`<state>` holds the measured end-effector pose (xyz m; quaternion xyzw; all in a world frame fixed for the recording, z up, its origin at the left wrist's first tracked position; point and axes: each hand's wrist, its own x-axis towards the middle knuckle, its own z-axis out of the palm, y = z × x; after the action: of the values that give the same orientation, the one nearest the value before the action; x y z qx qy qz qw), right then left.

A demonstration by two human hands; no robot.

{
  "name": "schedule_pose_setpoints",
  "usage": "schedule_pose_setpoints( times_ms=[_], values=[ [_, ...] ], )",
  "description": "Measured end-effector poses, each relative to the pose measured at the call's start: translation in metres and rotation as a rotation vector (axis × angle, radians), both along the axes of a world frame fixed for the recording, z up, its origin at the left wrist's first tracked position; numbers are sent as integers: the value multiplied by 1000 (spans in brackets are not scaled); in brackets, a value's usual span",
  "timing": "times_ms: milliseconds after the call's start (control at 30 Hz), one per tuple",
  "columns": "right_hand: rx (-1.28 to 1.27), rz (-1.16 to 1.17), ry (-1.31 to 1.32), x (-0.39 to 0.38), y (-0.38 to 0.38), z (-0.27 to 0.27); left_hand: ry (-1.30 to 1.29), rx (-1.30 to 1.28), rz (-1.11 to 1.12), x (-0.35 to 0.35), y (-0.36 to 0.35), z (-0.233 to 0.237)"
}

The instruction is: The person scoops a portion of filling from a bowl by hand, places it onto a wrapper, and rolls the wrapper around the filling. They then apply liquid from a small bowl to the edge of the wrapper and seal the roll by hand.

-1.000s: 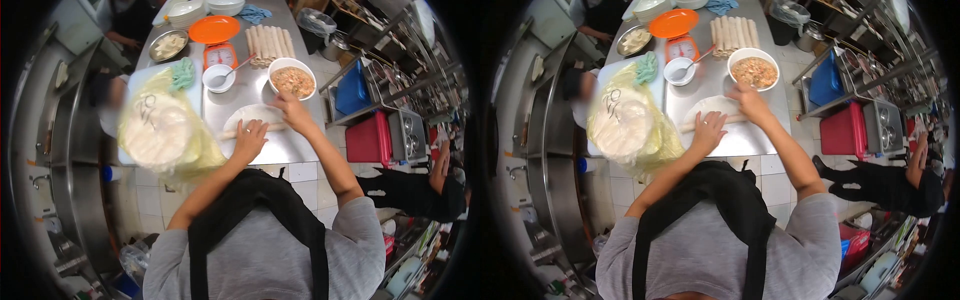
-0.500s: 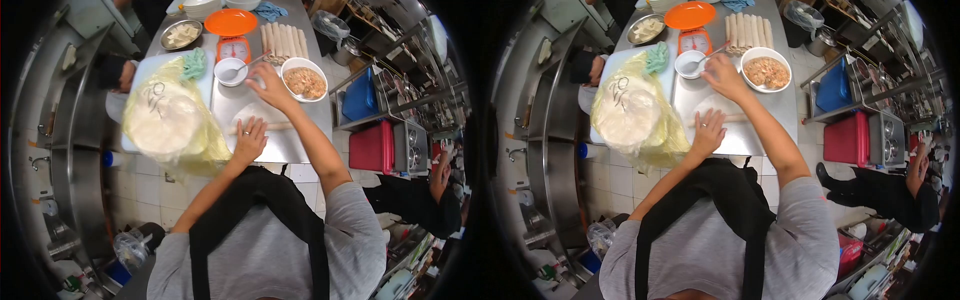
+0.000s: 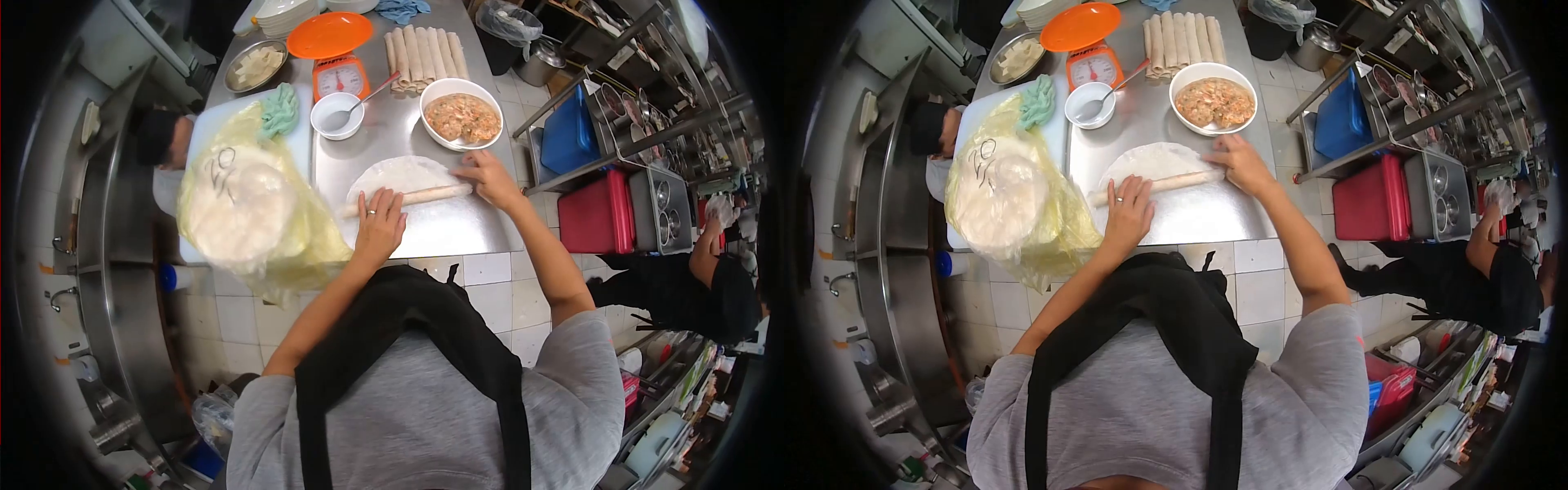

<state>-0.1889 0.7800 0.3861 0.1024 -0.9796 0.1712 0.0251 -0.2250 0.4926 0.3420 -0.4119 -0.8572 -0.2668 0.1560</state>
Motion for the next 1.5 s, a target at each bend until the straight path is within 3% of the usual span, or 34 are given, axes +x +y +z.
schedule_pose_setpoints(
  times_ms=[200,267,367,433,567,633,667,767,833,933,1067,1167,1267,1367,1433,1500],
  values=[
    [-9,-58,147,2,-24,-9,49,40,25,-6,-5,5],
    [-270,-30,281,-2,-59,5,87,23,46,-7,-11,7],
    [-321,159,257,-8,-105,8,52,-102,-30,-17,-13,14],
    [-191,75,104,-16,-114,-4,-49,-128,19,-24,-10,13],
    [-43,36,47,-23,-116,1,-134,-238,55,-35,-5,21],
    [-97,153,204,-23,-118,4,194,-157,116,-33,-2,26],
    [-98,152,207,-25,-117,4,197,-158,115,-35,-3,27],
    [-36,105,38,-31,-113,-4,95,-350,74,-41,-2,27],
    [-43,147,263,-35,-114,-6,-9,-547,109,-47,2,32],
    [-48,141,80,-36,-108,-2,202,-346,73,-50,0,24],
    [62,98,149,-44,-105,-11,269,-302,89,-55,3,17],
    [25,132,271,-47,-101,-12,269,-418,78,-63,6,17],
    [41,116,188,-55,-96,-17,223,-395,72,-68,9,24],
    [65,129,275,-59,-98,-14,352,-273,61,-77,11,23],
    [-37,115,59,-61,-97,-10,242,-542,30,-80,13,24],
    [-10,94,203,-69,-94,-24,115,-596,55,-83,17,30]
  ],
)
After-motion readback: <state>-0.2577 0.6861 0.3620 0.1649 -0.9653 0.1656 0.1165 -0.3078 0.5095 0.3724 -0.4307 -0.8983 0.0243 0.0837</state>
